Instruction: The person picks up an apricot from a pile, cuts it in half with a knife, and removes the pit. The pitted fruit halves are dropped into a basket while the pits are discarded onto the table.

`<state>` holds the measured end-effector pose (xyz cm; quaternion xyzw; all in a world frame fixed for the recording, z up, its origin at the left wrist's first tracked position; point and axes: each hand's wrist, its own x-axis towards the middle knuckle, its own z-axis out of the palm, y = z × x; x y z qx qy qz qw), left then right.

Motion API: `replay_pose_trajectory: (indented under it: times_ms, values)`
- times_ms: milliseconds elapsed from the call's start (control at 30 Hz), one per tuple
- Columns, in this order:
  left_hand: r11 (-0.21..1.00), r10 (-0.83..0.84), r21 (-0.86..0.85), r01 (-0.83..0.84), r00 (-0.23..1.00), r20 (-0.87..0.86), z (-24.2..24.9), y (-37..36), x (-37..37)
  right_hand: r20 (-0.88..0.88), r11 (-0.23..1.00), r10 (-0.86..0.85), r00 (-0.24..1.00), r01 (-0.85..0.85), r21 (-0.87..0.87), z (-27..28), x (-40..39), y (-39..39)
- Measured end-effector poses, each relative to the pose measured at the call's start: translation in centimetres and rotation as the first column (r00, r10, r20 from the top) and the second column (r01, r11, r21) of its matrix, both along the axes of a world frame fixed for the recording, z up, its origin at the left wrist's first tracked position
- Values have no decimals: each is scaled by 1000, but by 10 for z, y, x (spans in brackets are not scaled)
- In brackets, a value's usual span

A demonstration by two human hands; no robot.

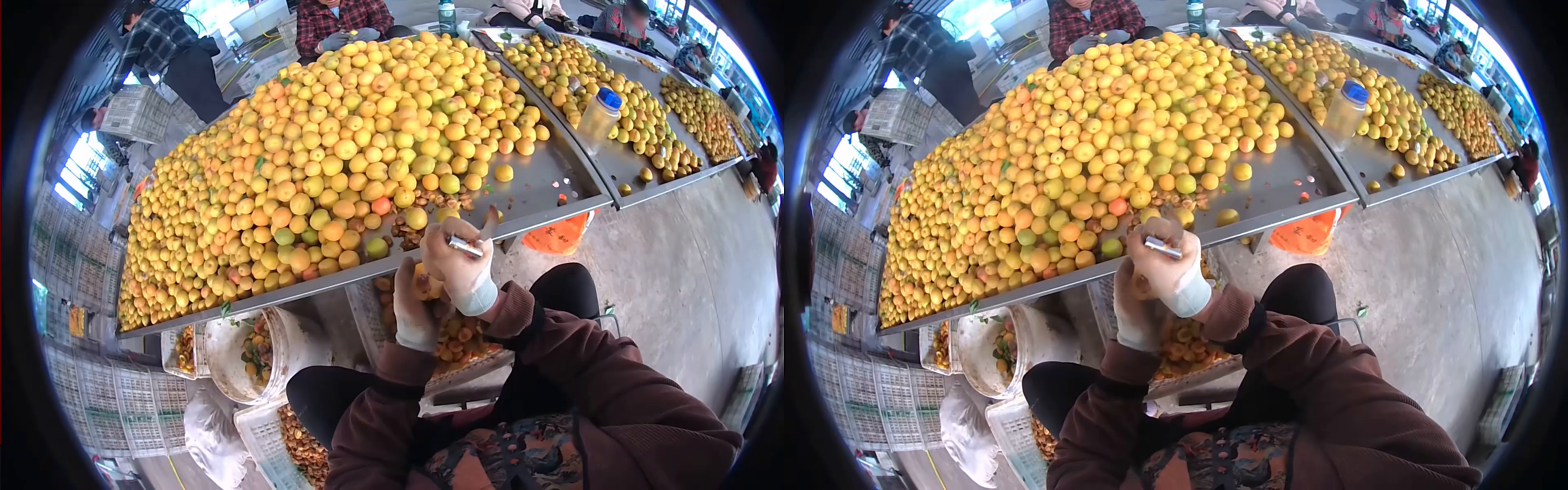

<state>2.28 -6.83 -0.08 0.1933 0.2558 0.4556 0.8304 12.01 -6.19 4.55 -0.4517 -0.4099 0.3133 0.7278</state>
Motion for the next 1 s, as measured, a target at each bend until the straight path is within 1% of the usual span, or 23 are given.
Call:
replay_pose_trajectory:
  times_ms: [33, 67, 100, 133, 167, 200, 267, 300, 333, 367, 400, 467, 500, 533, 567, 600, 633, 667, 767, 800, 900, 967, 1000]
  values:
    - [1000, 22, -3, -22, 998, 54, -4, -2, 0, -170, 999, 41, 985, -38, 21, -6, -2, 6]
    - [1000, 26, -5, -26, 998, 54, -2, -6, 2, -170, 999, 44, 984, -42, 19, -1, -1, 5]
    - [972, 116, 228, -56, 959, -259, 1, -10, 4, -377, 979, 200, 905, -173, 103, 6, 1, 3]
    - [896, 262, 444, -7, 816, -516, 3, -12, 4, -549, 937, 350, 759, -279, 211, 10, 4, 3]
    - [979, 29, 203, -17, 998, -57, 5, -2, -3, -610, 955, 295, 735, -256, 153, 12, 9, 7]
    - [980, 31, 197, -18, 998, -60, 6, -1, -4, -630, 946, 312, 711, -293, 138, 10, 20, 9]
    - [995, -64, -89, 45, 974, -216, 15, 0, -3, -705, 960, 231, 670, -274, 55, 8, 23, 13]
    - [995, -65, -90, 46, 975, -214, 7, 2, -1, -704, 960, 231, 672, -273, 54, 8, 23, 13]
    - [990, 2, 132, 46, 939, -343, -8, 4, 0, -682, 957, 239, 691, -288, 44, 8, 22, 13]
    - [936, 94, 344, 75, 888, -451, -16, 6, 1, -662, 953, 246, 708, -301, 33, 7, 21, 12]
    - [937, 90, 341, 78, 887, -452, -24, 8, 1, -663, 954, 243, 708, -298, 30, 7, 20, 11]
    - [983, 19, 181, 43, 945, -327, -33, 13, -1, -600, 945, 288, 747, -324, 49, 6, 20, 10]
    - [984, 17, 175, 43, 945, -328, -21, 11, -1, -665, 946, 277, 694, -319, 62, 8, 22, 12]
    - [966, 8, 242, 93, 922, -386, -8, 7, -3, -668, 946, 272, 693, -318, 56, 5, 26, 15]
    - [941, 6, 306, 144, 898, -441, 2, 7, -3, -726, 937, 278, 628, -343, 62, 0, 31, 18]
    - [942, 5, 303, 143, 899, -438, 2, 9, -4, -778, 927, 282, 561, -368, 70, -5, 35, 21]
    - [979, -133, 102, 178, 929, -345, 2, 11, -6, -761, 924, 299, 575, -374, 80, -12, 35, 22]
    - [968, -247, -97, 231, 943, -221, 2, 13, -7, -761, 924, 296, 578, -376, 74, -15, 36, 23]
    - [964, -265, -94, 249, 933, -243, 3, 14, -5, -823, 922, 277, 496, -379, 82, -27, 38, 26]
    - [963, -266, -100, 249, 934, -237, 6, 13, -3, -823, 922, 271, 498, -380, 74, -32, 39, 26]
    - [979, -203, -90, 183, 921, -333, 9, 14, -2, -858, 911, 280, 431, -401, 97, -42, 42, 31]
    - [950, -310, -102, 295, 929, -202, -3, 19, -8, -879, 849, 398, 261, -468, 246, -48, 43, 34]
    - [951, -309, -101, 294, 929, -202, -7, 21, -8, -879, 848, 400, 261, -469, 247, -49, 43, 36]
